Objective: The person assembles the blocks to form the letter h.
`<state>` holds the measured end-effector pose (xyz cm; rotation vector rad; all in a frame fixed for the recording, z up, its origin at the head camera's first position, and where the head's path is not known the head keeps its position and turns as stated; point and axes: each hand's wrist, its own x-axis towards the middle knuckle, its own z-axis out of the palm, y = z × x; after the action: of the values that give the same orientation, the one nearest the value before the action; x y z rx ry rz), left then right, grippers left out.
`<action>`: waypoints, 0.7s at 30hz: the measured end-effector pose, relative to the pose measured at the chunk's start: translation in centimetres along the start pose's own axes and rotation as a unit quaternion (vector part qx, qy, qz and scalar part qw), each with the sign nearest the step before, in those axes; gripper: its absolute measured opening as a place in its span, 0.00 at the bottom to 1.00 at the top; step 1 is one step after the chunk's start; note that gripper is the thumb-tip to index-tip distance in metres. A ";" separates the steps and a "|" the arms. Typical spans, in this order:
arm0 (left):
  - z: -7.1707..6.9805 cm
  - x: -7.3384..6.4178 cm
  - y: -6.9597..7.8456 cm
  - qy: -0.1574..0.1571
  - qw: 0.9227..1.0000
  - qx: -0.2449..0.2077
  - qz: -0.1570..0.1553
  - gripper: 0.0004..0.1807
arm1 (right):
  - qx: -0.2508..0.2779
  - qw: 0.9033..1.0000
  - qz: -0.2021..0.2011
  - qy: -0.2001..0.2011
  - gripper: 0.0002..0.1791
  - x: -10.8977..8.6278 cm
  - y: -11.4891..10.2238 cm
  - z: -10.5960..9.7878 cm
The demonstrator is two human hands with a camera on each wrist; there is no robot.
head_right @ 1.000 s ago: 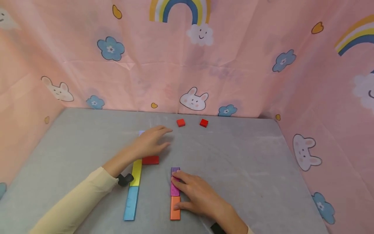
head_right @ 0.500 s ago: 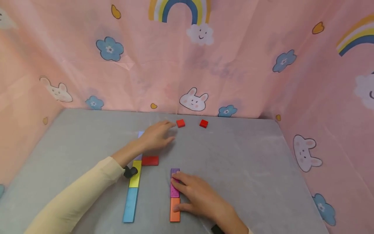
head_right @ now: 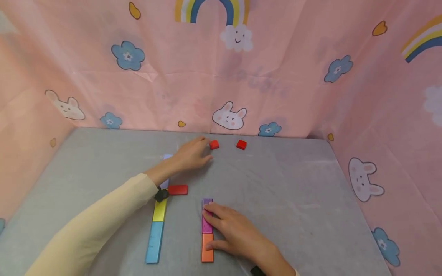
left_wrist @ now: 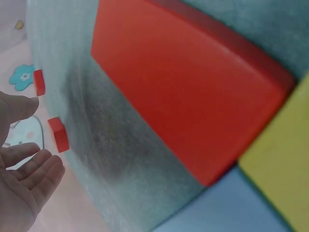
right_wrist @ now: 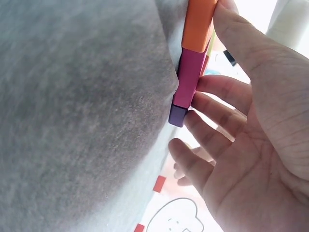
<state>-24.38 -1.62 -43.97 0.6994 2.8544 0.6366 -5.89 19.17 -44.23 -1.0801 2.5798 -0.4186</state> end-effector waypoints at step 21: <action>0.3 3.2 0.7 -0.026 0.999 0.020 0.008 0.18 | -0.011 1.000 -0.017 0.023 0.43 -0.4 0.1 0.0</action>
<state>-26.90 0.53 -44.04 0.7355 2.8226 0.5574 -5.70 19.47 -44.19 -1.1366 2.6136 -0.4297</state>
